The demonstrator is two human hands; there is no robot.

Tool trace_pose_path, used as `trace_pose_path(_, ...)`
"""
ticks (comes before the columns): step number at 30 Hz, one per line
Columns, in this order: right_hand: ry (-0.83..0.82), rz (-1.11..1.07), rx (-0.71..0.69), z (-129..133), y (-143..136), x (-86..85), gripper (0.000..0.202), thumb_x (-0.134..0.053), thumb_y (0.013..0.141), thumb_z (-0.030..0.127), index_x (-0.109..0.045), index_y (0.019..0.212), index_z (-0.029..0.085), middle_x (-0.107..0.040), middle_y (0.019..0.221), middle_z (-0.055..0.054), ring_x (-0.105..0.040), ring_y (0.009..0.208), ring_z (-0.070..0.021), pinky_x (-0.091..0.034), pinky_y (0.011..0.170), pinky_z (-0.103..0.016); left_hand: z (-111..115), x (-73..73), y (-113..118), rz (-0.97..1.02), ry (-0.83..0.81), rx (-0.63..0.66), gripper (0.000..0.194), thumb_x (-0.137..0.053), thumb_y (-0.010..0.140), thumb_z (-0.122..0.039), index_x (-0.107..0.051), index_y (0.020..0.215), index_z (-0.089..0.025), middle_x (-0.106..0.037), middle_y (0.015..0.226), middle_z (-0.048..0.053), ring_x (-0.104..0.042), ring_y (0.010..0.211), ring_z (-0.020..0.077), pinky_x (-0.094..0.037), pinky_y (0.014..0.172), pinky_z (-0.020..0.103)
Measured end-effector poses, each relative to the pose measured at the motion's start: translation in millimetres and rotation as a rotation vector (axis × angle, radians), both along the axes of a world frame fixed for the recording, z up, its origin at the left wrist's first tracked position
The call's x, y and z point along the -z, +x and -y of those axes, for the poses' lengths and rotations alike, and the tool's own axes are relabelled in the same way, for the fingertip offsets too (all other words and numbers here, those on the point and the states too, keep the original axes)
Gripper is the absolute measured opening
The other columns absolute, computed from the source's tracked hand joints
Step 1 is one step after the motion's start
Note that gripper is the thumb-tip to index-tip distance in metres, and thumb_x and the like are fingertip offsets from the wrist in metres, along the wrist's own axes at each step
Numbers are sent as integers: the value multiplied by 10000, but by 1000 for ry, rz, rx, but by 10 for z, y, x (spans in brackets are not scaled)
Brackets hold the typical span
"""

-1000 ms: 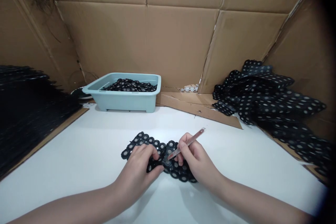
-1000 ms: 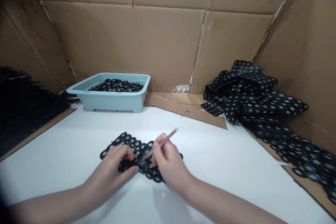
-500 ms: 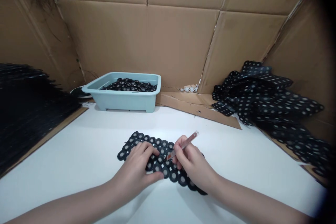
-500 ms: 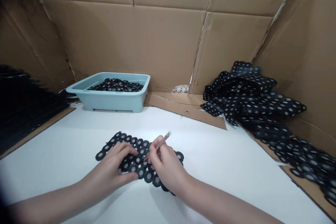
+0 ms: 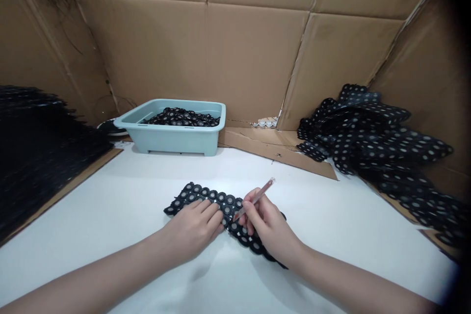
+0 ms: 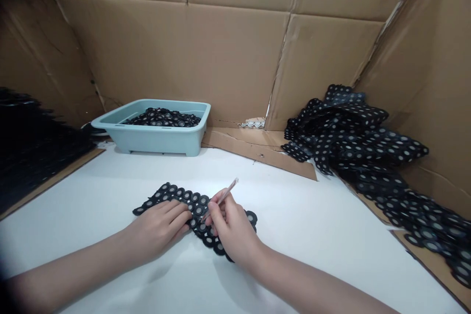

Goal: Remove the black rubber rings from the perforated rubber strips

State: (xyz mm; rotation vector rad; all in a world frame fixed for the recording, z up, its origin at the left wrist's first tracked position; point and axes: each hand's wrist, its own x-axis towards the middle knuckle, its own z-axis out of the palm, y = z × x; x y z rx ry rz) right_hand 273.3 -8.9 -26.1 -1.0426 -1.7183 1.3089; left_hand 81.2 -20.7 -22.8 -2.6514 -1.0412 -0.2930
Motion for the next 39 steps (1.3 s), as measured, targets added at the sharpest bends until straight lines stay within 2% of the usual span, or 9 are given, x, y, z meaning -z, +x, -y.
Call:
trace_pose_path(8,-76,-41,15,-72,-53,-4,247,-331,866,440,-358,852,196,-527,634,29,-454,491,-84,-399,541,-237,-91,12,-5,-40,91,17,182,-310,860,-181,-430,724,-160,-489,653,20,-467,585,171,-339,516,288)
trace_pose_path(11,-116,2,-48,-93,-66,-49,265,-330,861,450,-351,829,188,-540,607,26,-473,467,-88,-395,525,-235,-109,6,-32,-19,27,103,238,-361,854,-359,-410,722,-168,-494,655,16,-479,554,159,-323,473,259)
trace_pose_path(14,-121,40,-108,-108,-93,-82,268,-326,860,451,-351,823,187,-552,617,24,-500,468,-93,-400,529,-236,-123,-37,-44,-12,-139,145,340,-522,719,-494,-389,682,-183,-489,637,-5,-483,522,144,-299,425,233)
trace_pose_path(17,-101,65,-126,-110,-135,-97,262,-326,859,449,-357,828,190,-545,614,28,-512,470,-99,-400,515,-235,-70,-117,-24,44,-305,12,210,-577,659,-293,-402,693,-183,-495,670,-19,-481,520,120,-325,435,212)
trace_pose_path(19,-101,69,-102,-99,-164,-95,264,-321,860,448,-358,818,189,-539,603,31,-513,477,-99,-407,527,-237,14,-158,10,54,-322,-93,132,-525,630,-178,-433,725,-173,-507,711,-2,-495,565,130,-351,462,213)
trace_pose_path(24,-109,58,-33,-75,-206,-49,284,-298,862,459,-353,797,188,-535,598,33,-505,478,-95,-425,557,-249,216,-117,112,-26,-106,-272,117,-414,637,-61,-474,674,-154,-502,678,42,-486,617,181,-385,548,287)
trace_pose_path(28,-164,14,39,-118,-217,-11,287,-288,863,458,-331,792,183,-539,578,26,-510,473,-101,-428,557,-254,171,-57,90,36,64,-176,117,-383,699,-87,-452,640,-162,-464,625,31,-450,585,183,-372,559,314)
trace_pose_path(32,-187,9,47,-138,-225,-19,273,-288,867,435,-334,785,178,-545,575,14,-510,479,-103,-421,549,-247,62,-76,1,42,8,-69,124,-403,648,-42,-438,662,-160,-476,642,29,-445,570,171,-359,537,286)
trace_pose_path(39,-16,178,43,-22,-243,-57,159,-249,876,308,-341,818,192,-508,651,-8,-496,559,-131,-399,524,-250,70,-31,-61,31,102,64,149,-365,700,-30,-431,673,-161,-466,617,26,-420,556,161,-350,531,285)
